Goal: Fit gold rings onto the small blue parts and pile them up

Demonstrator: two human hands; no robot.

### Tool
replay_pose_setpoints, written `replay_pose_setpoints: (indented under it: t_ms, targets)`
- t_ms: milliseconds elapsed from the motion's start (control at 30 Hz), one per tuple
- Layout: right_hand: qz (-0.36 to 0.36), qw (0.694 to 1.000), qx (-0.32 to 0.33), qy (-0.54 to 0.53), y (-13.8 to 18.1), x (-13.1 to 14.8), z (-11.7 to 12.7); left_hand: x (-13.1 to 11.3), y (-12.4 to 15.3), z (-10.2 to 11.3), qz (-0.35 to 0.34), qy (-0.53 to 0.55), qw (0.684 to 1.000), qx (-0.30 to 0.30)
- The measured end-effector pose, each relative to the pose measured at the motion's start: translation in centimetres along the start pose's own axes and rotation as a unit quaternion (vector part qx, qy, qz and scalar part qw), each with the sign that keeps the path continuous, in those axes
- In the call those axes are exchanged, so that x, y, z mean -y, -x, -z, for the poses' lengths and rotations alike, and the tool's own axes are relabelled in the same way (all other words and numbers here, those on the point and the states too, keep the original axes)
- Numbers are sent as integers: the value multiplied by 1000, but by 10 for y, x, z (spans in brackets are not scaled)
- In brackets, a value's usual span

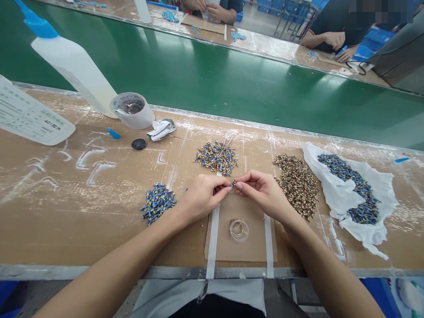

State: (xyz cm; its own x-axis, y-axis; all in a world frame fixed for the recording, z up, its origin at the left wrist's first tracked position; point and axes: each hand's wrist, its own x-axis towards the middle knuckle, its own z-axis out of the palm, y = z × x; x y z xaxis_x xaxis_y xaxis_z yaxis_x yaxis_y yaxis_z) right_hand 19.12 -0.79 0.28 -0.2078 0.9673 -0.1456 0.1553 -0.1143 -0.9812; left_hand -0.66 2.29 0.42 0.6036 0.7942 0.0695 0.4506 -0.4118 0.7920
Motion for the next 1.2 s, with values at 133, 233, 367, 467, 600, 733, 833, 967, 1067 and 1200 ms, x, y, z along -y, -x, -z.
replay_pose_setpoints:
  t_ms: [133,233,367,467,600,733,833,967,1067,1200]
  targets:
    - [2,1000,1,-1,0,0,-1,2,0,0,-7,2,1000,3]
    - [1,1000,1,-1,0,-1,-1,2,0,-1,-13,-4,1000,1]
    - [4,1000,12,17,1,-2,0,3,0,-1,-25,-24,999,15]
    - [12,999,21,41,2,-4,-1,3,0,1,-26,-23,999,40]
    - [14,999,32,29,4,-4,-3,2,-1,5,-5,3,998,70]
    - [-5,999,36,-15,3,-4,-4,2,0,5,7,21,997,71]
    - [-10,999,42,-21,1,-4,-4,3,0,3,3,23,998,65]
    - [-4,998,57,-3,0,-4,-2,5,0,0,-9,9,998,61]
    - [-16,997,71,5,0,-4,0,5,1,-1,-21,-12,998,54]
    - [-16,994,102,30,2,-2,2,4,0,0,-38,-23,997,69]
